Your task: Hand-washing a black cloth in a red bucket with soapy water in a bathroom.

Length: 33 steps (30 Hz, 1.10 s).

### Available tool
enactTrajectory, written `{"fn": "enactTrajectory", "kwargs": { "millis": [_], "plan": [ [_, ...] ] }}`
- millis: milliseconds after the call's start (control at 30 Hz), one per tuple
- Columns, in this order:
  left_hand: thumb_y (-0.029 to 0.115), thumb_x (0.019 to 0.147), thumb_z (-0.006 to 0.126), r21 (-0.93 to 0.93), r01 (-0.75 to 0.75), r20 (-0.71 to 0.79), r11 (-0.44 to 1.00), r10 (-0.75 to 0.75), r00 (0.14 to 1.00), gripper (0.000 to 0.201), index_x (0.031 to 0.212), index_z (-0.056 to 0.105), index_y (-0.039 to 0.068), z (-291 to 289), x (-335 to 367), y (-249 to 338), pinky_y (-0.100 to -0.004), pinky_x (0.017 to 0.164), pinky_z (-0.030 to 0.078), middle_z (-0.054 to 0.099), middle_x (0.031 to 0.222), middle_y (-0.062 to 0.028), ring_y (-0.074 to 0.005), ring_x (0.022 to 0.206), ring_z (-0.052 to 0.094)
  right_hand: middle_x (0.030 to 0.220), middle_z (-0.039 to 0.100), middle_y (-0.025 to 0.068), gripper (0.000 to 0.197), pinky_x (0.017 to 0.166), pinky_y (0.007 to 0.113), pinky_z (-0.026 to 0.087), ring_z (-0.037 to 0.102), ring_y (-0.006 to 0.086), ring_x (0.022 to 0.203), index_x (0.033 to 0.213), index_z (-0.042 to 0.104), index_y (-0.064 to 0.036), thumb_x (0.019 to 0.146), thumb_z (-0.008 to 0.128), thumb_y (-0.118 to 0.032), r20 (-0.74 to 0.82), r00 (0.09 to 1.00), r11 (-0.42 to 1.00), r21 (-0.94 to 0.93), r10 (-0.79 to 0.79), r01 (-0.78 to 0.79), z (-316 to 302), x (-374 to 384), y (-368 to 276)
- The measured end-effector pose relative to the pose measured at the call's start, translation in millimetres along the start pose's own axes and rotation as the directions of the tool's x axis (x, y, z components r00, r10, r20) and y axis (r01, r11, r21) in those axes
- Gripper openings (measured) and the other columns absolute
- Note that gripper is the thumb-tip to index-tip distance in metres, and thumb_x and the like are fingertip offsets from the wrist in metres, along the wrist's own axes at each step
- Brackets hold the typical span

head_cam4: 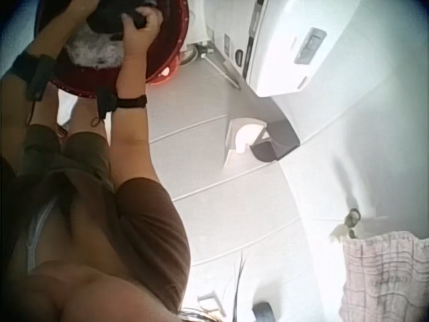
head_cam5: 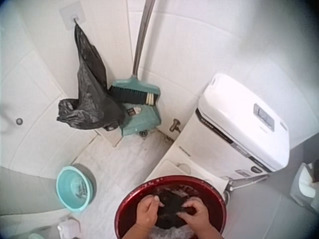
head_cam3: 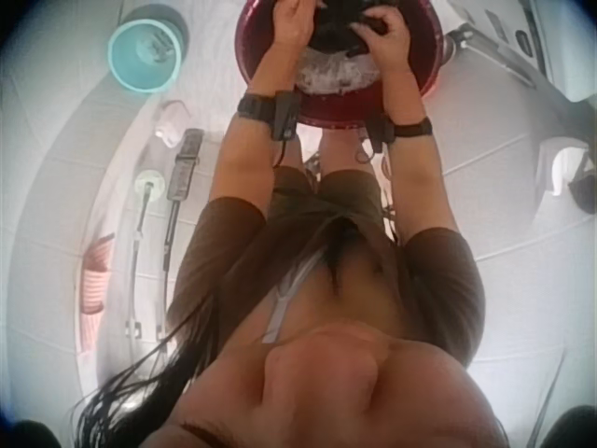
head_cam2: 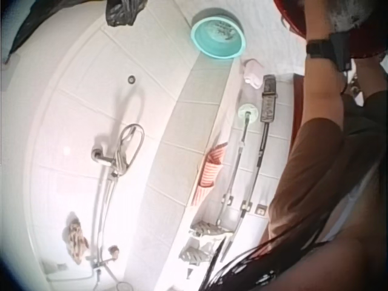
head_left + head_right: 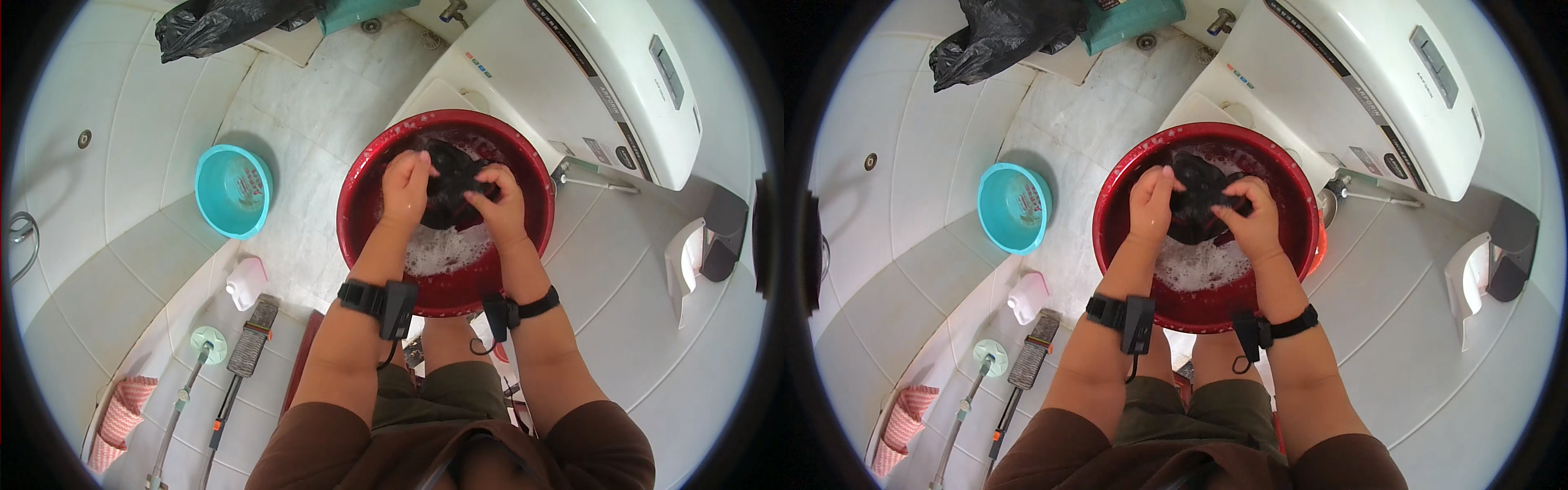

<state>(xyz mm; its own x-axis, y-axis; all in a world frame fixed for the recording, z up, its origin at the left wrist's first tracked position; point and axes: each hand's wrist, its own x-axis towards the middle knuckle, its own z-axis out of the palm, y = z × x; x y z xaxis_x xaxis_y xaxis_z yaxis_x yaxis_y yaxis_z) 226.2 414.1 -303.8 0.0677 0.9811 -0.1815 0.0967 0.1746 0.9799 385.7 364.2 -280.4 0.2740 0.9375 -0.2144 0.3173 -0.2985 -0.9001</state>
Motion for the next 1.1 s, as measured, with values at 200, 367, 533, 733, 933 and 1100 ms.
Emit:
{"fn": "enactTrajectory", "kwargs": {
  "millis": [200, 367, 533, 733, 933, 1100],
  "plan": [
    [0.018, 0.082, 0.058, 0.186, 0.217, -0.027, 0.958, -0.216, 0.976, 0.029, 0.057, 0.05, 0.006, -11, -40, -2, -0.0365, 0.075, 0.04, 0.049, 0.055, -0.0029, -0.0212, 0.056, 0.05, 0.078, 0.052, 0.0071, 0.025, 0.079, 0.033, 0.042, 0.053, 0.026, 0.086, 0.063, 0.05, -0.0069, 0.048, 0.062, 0.008, 0.131, 0.968, 0.977, 0.02, -0.215, 0.214, -1, -30, 21],
    [0.035, 0.071, 0.067, 0.804, -0.034, 0.031, 0.593, 0.015, 0.999, 0.062, 0.126, 0.044, 0.017, -5, -55, -15, -0.0565, 0.097, 0.025, 0.04, 0.128, -0.0124, -0.0365, 0.117, 0.036, 0.112, 0.046, 0.0144, 0.025, 0.095, 0.045, 0.03, 0.04, 0.0333, 0.112, 0.093, 0.06, -0.0143, 0.068, 0.062, -0.015, 0.078, 0.996, 0.891, -0.45, -0.032, 0.064, 0, -38, 18],
    [0.028, 0.074, 0.065, 0.747, 0.022, -0.014, 0.665, -0.017, 1.0, 0.064, 0.13, 0.04, 0.015, 14, -78, -67, -0.0499, 0.098, 0.027, 0.038, 0.127, -0.0186, -0.0401, 0.117, 0.035, 0.136, 0.025, 0.0166, 0.058, 0.099, 0.058, 0.021, 0.024, 0.0441, 0.124, 0.135, 0.033, -0.0256, 0.082, 0.051, -0.044, 0.041, 0.999, 0.681, -0.732, 0.022, 0.015, 38, -38, 54],
    [0.023, 0.071, 0.064, 0.82, 0.101, -0.052, 0.564, -0.101, 0.994, 0.051, 0.119, 0.049, 0.012, 27, -71, -86, -0.0483, 0.091, 0.034, 0.048, 0.117, -0.0169, -0.0391, 0.108, 0.041, 0.137, 0.028, 0.0174, 0.052, 0.102, 0.056, 0.013, 0.022, 0.0443, 0.125, 0.132, 0.038, -0.0267, 0.083, 0.046, -0.044, -0.076, 0.903, 0.406, -0.875, 0.423, -0.264, 59, -19, 65],
    [0.022, 0.076, 0.057, 0.872, 0.112, 0.064, 0.476, -0.338, 0.939, 0.034, 0.108, 0.056, 0.01, 30, -34, -75, -0.043, 0.088, 0.04, 0.061, 0.093, -0.0168, -0.0347, 0.089, 0.057, 0.141, 0.025, 0.0198, 0.055, 0.102, 0.052, 0.018, 0.028, 0.0398, 0.126, 0.133, 0.037, -0.0224, 0.081, 0.046, -0.038, -0.075, 0.795, 0.329, -0.884, 0.602, -0.332, 63, 4, 52],
    [0.027, 0.084, 0.045, 0.915, 0.178, 0.123, 0.361, -0.672, 0.73, 0.031, 0.102, 0.061, 0.007, 35, 13, -47, -0.0453, 0.08, 0.047, 0.061, 0.102, -0.0183, -0.034, 0.094, 0.059, 0.124, 0.046, 0.0223, 0.05, 0.096, 0.04, 0.034, 0.048, 0.0348, 0.111, 0.127, 0.043, -0.0117, 0.082, 0.046, -0.033, 0.005, 0.844, 0.417, -0.871, 0.536, -0.26, 51, 23, 75]
  ]
}}
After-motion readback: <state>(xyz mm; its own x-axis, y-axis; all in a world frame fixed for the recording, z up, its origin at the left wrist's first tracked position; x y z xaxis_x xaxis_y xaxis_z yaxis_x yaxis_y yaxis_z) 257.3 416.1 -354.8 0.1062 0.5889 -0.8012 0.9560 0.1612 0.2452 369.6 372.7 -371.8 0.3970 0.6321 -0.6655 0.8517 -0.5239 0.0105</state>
